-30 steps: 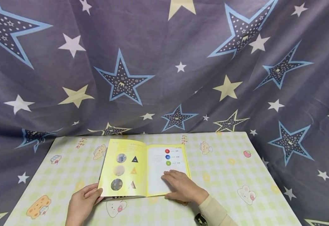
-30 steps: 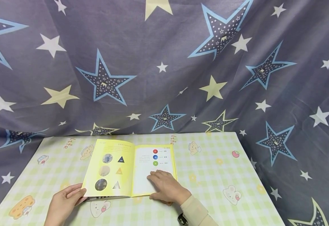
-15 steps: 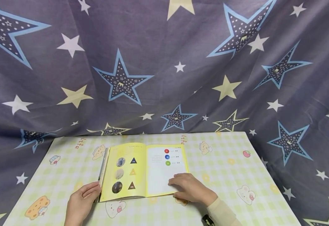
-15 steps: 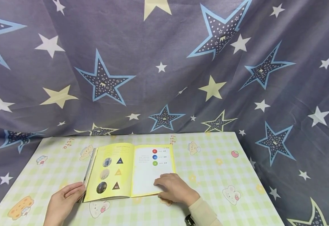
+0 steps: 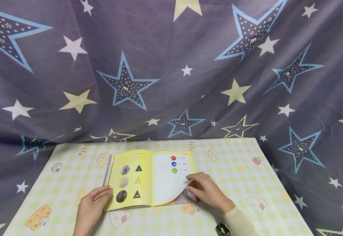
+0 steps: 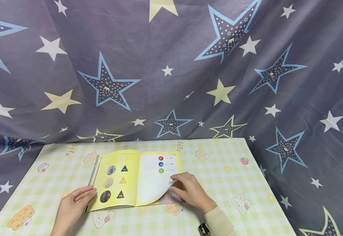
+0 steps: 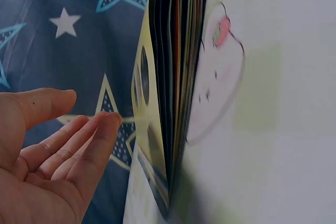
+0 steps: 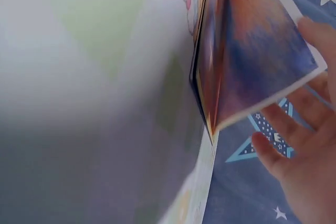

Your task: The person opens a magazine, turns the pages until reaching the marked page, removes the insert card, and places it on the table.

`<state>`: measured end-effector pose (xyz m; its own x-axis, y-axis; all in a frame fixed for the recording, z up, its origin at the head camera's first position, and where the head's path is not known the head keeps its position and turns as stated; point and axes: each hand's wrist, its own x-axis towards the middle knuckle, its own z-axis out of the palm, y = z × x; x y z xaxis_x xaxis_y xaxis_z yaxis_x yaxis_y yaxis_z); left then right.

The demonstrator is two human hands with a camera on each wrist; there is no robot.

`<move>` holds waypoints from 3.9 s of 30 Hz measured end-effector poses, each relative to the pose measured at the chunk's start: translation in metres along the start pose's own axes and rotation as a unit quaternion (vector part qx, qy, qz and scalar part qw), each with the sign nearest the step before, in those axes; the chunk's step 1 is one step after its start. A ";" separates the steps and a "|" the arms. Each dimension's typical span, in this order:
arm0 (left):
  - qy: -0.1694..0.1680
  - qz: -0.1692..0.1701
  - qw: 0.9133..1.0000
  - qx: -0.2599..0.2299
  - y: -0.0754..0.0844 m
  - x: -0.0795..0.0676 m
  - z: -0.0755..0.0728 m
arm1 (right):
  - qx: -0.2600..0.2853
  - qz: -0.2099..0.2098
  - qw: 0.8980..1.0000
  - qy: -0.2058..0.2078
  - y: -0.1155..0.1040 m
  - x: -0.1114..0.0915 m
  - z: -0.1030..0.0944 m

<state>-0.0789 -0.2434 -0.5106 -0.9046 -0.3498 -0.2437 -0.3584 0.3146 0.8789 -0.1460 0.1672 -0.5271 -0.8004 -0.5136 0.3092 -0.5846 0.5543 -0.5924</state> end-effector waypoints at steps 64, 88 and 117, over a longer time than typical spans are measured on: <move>-0.021 -0.042 0.994 -0.102 -0.013 -0.009 -0.006 | -0.117 -0.038 0.973 -0.193 -0.036 0.024 0.042; 0.000 -0.041 0.996 -0.077 -0.019 -0.002 -0.012 | -0.087 -0.057 0.978 -0.180 -0.028 0.020 0.028; 0.019 0.023 0.996 -0.085 0.006 -0.003 0.014 | -0.054 -0.032 0.989 0.135 -0.007 0.007 0.016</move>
<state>-0.0814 -0.2275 -0.5100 -0.9087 -0.3724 -0.1885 -0.2694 0.1784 0.9464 -0.1458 0.1493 -0.5327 -0.7594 -0.3635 0.5397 -0.6338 0.6008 -0.4872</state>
